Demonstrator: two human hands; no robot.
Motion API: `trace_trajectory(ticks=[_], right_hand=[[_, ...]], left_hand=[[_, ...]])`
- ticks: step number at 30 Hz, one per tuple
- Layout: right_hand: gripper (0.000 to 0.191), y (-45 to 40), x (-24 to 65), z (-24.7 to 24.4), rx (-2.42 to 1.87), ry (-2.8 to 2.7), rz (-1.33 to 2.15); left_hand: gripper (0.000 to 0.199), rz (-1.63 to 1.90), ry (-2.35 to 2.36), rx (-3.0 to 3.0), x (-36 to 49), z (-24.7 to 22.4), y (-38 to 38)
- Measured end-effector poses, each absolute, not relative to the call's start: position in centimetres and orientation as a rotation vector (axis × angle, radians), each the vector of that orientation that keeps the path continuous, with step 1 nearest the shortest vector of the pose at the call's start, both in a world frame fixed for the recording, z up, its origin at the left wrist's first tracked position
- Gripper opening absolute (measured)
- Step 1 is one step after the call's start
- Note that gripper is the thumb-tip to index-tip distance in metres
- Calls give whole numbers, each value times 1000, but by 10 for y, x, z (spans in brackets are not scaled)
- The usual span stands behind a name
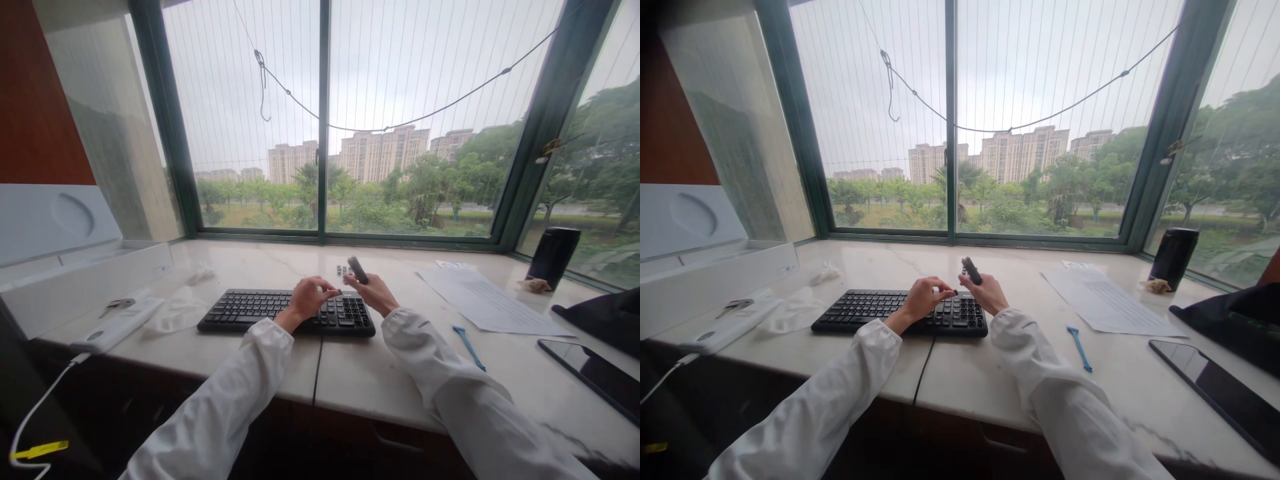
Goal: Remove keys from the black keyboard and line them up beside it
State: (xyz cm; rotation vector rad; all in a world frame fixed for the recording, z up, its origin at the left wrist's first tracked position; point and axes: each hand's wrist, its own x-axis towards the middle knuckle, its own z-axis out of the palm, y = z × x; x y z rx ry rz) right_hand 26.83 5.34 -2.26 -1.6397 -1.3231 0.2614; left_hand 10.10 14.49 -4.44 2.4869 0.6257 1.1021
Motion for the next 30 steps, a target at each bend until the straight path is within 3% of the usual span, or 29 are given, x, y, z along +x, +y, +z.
trace_trajectory(ticks=[6, 16, 23, 30], right_hand=[[33, 54, 272, -29, -1736, -1568, 265], [37, 59, 273, -35, -1774, -1673, 116], [40, 61, 273, -32, -1713, -1604, 438], [37, 56, 297, -30, -2177, -1367, -7]], left_hand=[[28, 1056, 716, 2550, 99, -46, 147], [24, 1126, 669, 2570, 99, -43, 141], [21, 1146, 625, 2601, 98, -40, 137], [18, 1138, 773, 2606, 94, -42, 150]])
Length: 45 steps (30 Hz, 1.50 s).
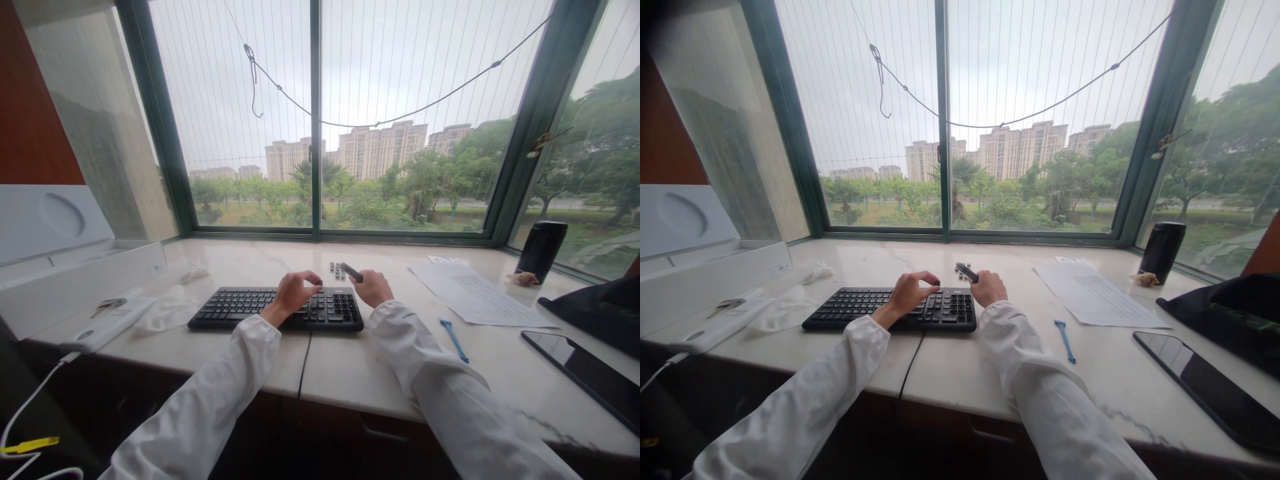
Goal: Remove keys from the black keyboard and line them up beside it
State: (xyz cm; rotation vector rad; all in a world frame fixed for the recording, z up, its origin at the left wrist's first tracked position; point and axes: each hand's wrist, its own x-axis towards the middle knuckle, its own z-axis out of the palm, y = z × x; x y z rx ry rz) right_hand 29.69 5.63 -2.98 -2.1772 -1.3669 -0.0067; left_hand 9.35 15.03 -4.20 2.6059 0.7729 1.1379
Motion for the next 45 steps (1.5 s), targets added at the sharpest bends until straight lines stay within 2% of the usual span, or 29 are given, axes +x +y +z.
trace_trajectory(ticks=[5, 10, 15, 23, 45], right_hand=[[34, 53, 312, -32, -2411, -1304, -104], [27, 51, 315, -32, -2448, -1329, -173], [26, 49, 319, -33, -2449, -1351, -190], [23, 50, 321, -34, -2449, -1364, -203], [25, 54, 315, -36, -2425, -1393, -186]], left_hand=[[18, 1006, 879, 2722, 104, -33, 179], [21, 640, 1024, 2772, 144, -23, 211], [17, 503, 1083, 2775, 187, -27, 232], [17, 445, 1123, 2809, 213, -40, 249], [21, 449, 1168, 2796, 217, -52, 257]])
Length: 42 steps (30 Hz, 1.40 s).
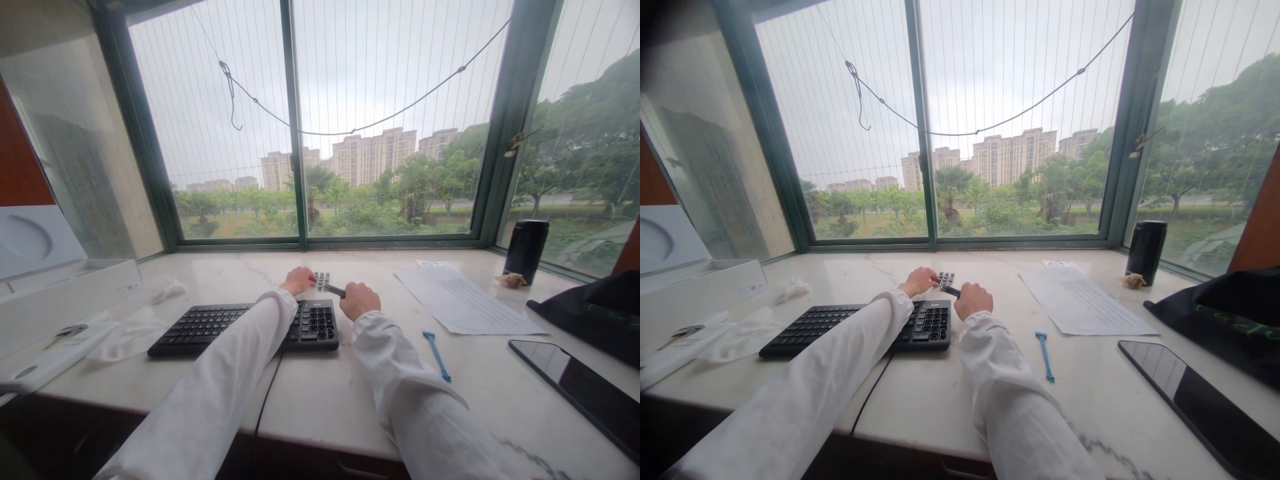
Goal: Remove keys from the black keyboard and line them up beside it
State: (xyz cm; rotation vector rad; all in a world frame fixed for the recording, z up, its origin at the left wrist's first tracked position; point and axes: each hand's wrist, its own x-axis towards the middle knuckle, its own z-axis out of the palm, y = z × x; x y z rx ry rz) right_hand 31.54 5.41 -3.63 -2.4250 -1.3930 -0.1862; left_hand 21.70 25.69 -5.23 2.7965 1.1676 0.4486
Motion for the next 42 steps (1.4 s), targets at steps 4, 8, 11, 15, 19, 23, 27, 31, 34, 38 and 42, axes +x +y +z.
trace_trajectory(ticks=[4, 8, 11, 15, 19, 23, 27, 31, 34, 38, 42], right_hand=[[24, 54, 315, -36, -2428, -1396, -188], [22, 53, 314, -34, -2433, -1398, -182], [21, 51, 314, -32, -2437, -1398, -179], [21, 50, 313, -31, -2438, -1396, -180], [21, 50, 313, -31, -2431, -1402, -182], [21, 51, 314, -33, -2421, -1404, -187], [21, 52, 315, -35, -2410, -1411, -176], [21, 53, 315, -35, -2402, -1415, -169], [22, 52, 314, -33, -2411, -1403, -172], [24, 50, 313, -31, -2412, -1384, -189], [28, 50, 313, -30, -2386, -1372, -205]], left_hand=[[22, 452, 1165, 2799, 216, -52, 257], [23, 457, 1176, 2796, 215, -51, 256], [23, 466, 1183, 2796, 214, -51, 256], [21, 477, 1190, 2798, 215, -52, 258], [19, 485, 1186, 2806, 218, -54, 260], [18, 491, 1169, 2818, 219, -56, 263], [18, 491, 1160, 2825, 218, -56, 264], [19, 496, 1160, 2826, 217, -55, 262], [19, 497, 1167, 2826, 216, -51, 258], [20, 513, 1171, 2825, 212, -43, 251], [19, 565, 1127, 2830, 202, -30, 240]])
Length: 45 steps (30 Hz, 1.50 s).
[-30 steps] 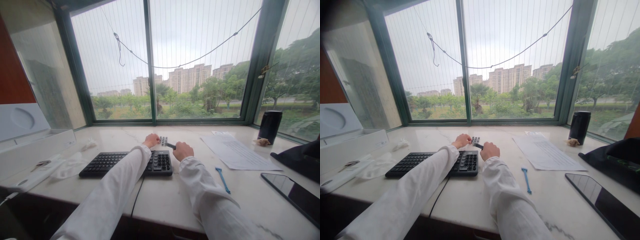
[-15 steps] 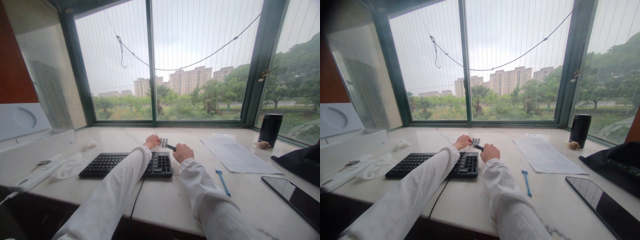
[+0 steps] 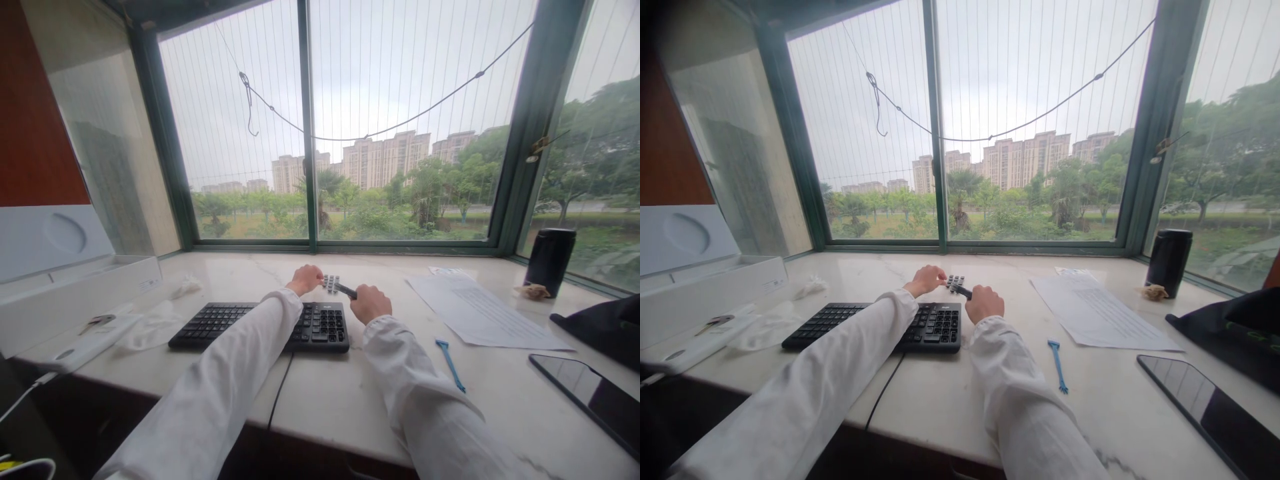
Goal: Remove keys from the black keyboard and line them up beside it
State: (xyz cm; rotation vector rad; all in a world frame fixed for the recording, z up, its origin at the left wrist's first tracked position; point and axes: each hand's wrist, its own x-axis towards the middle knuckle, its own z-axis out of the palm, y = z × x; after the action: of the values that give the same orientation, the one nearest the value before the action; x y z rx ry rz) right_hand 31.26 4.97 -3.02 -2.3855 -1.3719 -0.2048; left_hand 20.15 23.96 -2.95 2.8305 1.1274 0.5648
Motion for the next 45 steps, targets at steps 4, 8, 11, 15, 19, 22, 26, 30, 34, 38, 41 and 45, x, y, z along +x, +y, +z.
trace_trajectory(ticks=[4, 8, 11, 15, 19, 22, 26, 30, 34, 38, 41, 45], right_hand=[[32, 50, 312, -29, -2309, -1352, -192], [36, 52, 311, -28, -2044, -1273, -105], [45, 55, 306, -27, -1685, -1143, 34], [46, 56, 289, -25, -1223, -854, 359], [44, 56, 262, -29, -1005, -684, 551], [43, 58, 244, -37, -1000, -643, 575], [44, 62, 232, -49, -1041, -631, 585], [44, 64, 230, -57, -1036, -572, 638], [43, 63, 230, -58, -965, -516, 660], [42, 60, 229, -58, -940, -503, 663], [43, 59, 227, -59, -975, -537, 641], [45, 58, 224, -61, -1025, -621, 586]], left_hand=[[20, 614, 1054, 2836, 180, -17, 219], [25, 685, 867, 2824, 147, -13, 185], [30, 709, 620, 2817, 119, -16, 153], [35, 710, 485, 2798, 93, -27, 120], [40, 730, 483, 2763, 83, -42, 110], [39, 758, 473, 2758, 82, -49, 111], [32, 797, 404, 2772, 83, -51, 112], [27, 808, 399, 2749, 83, -51, 108], [26, 801, 407, 2711, 83, -50, 106], [24, 785, 436, 2724, 84, -51, 106], [25, 755, 475, 2738, 84, -52, 106], [27, 719, 497, 2758, 84, -51, 105]])
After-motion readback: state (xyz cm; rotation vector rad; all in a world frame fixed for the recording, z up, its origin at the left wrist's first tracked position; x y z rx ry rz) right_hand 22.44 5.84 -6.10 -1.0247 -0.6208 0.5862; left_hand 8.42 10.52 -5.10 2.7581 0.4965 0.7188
